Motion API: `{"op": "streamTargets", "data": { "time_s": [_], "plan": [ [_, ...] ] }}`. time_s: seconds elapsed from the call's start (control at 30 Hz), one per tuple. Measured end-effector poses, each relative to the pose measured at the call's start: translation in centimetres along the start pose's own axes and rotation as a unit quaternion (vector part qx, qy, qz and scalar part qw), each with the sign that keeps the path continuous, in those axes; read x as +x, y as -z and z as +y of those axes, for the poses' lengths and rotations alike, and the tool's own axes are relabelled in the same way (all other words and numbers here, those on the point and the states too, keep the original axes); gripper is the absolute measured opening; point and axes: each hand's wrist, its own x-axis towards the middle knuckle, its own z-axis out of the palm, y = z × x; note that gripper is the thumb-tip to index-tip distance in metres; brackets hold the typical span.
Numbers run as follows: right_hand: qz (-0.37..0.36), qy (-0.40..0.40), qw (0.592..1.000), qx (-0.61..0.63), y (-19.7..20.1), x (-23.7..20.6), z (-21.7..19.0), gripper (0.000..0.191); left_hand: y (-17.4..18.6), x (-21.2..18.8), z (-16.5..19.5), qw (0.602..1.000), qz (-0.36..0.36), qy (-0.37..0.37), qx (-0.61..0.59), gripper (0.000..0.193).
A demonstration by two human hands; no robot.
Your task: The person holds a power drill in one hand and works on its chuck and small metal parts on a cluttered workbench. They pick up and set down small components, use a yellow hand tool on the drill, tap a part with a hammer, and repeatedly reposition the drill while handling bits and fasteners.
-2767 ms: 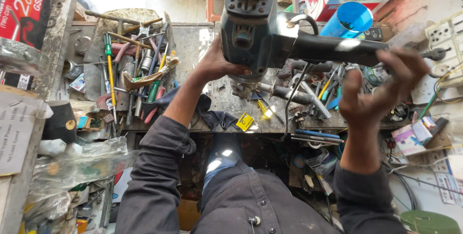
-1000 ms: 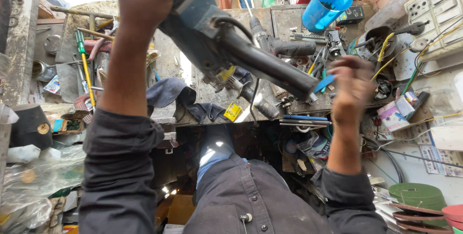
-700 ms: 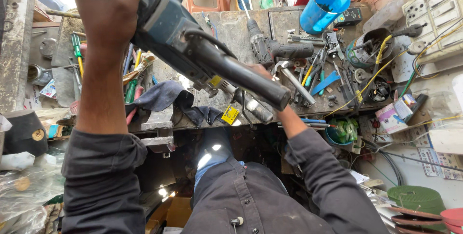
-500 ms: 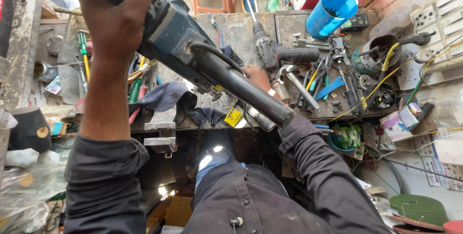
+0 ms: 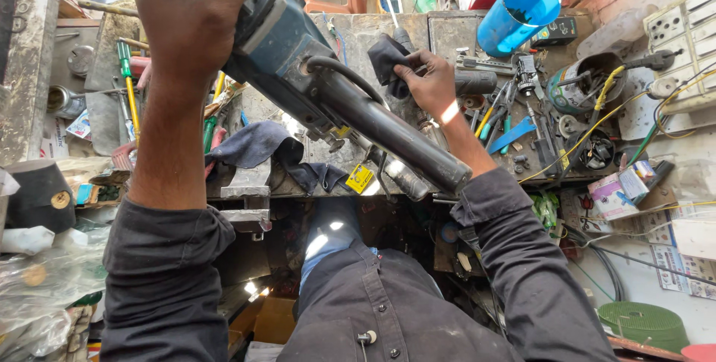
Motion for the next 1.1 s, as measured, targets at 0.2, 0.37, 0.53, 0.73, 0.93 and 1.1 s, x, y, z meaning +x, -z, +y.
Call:
{"op": "streamTargets", "data": {
  "time_s": [0.2,0.37,0.53,0.73,0.93,1.1],
  "plan": [
    [-0.039,0.036,0.999,0.009,-0.3,1.8,-1.1,0.013,-0.5,-0.1,0.1,0.999,0.022,0.029,0.017,0.011],
    [-0.163,0.095,0.979,0.080,-2.8,4.4,-6.5,0.019,-0.6,-0.3,0.2,0.999,0.034,0.017,-0.022,0.011],
    [-0.434,-0.022,0.844,0.316,-5.0,6.7,-9.5,0.050,-0.7,-0.6,0.9,0.999,0.016,-0.024,-0.021,0.007],
    [-0.275,0.110,0.951,0.091,1.3,3.6,-5.2,0.035,-1.5,-0.5,1.2,0.999,0.024,0.018,0.043,0.009],
    [-0.037,-0.085,0.991,0.100,11.9,-6.9,1.6,0.032,-1.8,0.2,0.0,0.998,-0.008,-0.046,0.046,0.012],
    [0.021,-0.084,0.996,-0.020,10.3,-15.8,4.7,0.042,-2.2,0.3,-2.1,0.995,-0.020,-0.070,0.072,0.003]
  ]
}}
